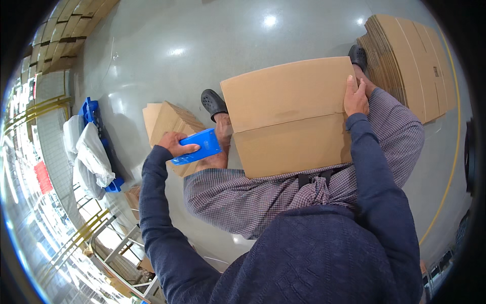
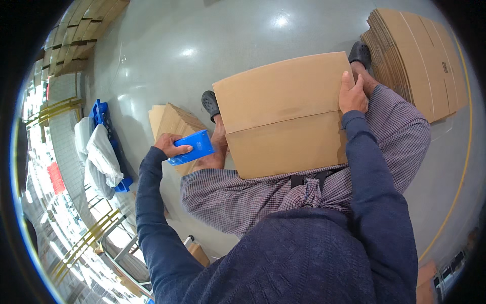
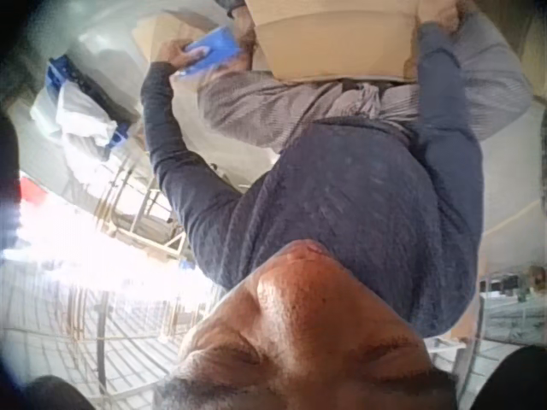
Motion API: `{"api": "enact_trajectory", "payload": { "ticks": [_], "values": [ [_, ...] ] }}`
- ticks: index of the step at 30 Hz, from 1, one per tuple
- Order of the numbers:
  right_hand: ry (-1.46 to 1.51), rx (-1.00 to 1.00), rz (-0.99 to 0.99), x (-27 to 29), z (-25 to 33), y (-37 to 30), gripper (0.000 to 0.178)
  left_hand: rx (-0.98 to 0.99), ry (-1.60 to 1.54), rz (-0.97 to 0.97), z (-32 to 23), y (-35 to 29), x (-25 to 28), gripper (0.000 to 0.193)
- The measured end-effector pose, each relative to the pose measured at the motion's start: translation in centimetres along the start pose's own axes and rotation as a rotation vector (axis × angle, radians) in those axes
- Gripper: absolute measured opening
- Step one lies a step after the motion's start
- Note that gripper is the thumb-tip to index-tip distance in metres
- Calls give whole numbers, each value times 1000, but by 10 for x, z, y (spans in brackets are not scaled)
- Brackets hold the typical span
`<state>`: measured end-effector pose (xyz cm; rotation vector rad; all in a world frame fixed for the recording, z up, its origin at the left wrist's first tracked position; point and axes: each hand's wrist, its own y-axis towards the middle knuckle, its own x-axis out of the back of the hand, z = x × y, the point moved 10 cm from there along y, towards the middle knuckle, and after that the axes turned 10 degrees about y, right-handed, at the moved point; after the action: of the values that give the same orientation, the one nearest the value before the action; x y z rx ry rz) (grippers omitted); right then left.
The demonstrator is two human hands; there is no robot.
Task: The person sits on the floor and assembles flat cardboard sheets into boxes. They fold the flaps, close the boxes, and seal them with a tape dispenser. Completed boxes are stacked nearby.
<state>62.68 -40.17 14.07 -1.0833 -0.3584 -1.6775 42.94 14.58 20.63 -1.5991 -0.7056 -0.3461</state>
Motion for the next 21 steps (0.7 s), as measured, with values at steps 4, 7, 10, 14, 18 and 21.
{"api": "enact_trajectory", "payload": {
  "ticks": [4, 7, 10, 14, 18, 21],
  "values": [
    [16, 13, -14, 0, -1, 2, 79, 76, -47, 82, 39, 15, -32, 72],
    [29, 14, 3, 0, 1, 2, 79, 74, -93, 76, 37, 32, -45, 73],
    [45, 25, 15, 0, 1, 2, 78, 97, -57, 91, 31, 46, -54, 70],
    [18, 234, -135, 8, 13, -2, 69, 109, -48, 123, 24, 62, -68, 76],
    [-218, 804, -349, 2, 70, -56, 65, 77, -117, 110, 11, 83, -81, 84],
    [-224, 946, -32, -57, 111, -110, 70, 41, -101, 88, 4, 92, -81, 83]
  ]
}}
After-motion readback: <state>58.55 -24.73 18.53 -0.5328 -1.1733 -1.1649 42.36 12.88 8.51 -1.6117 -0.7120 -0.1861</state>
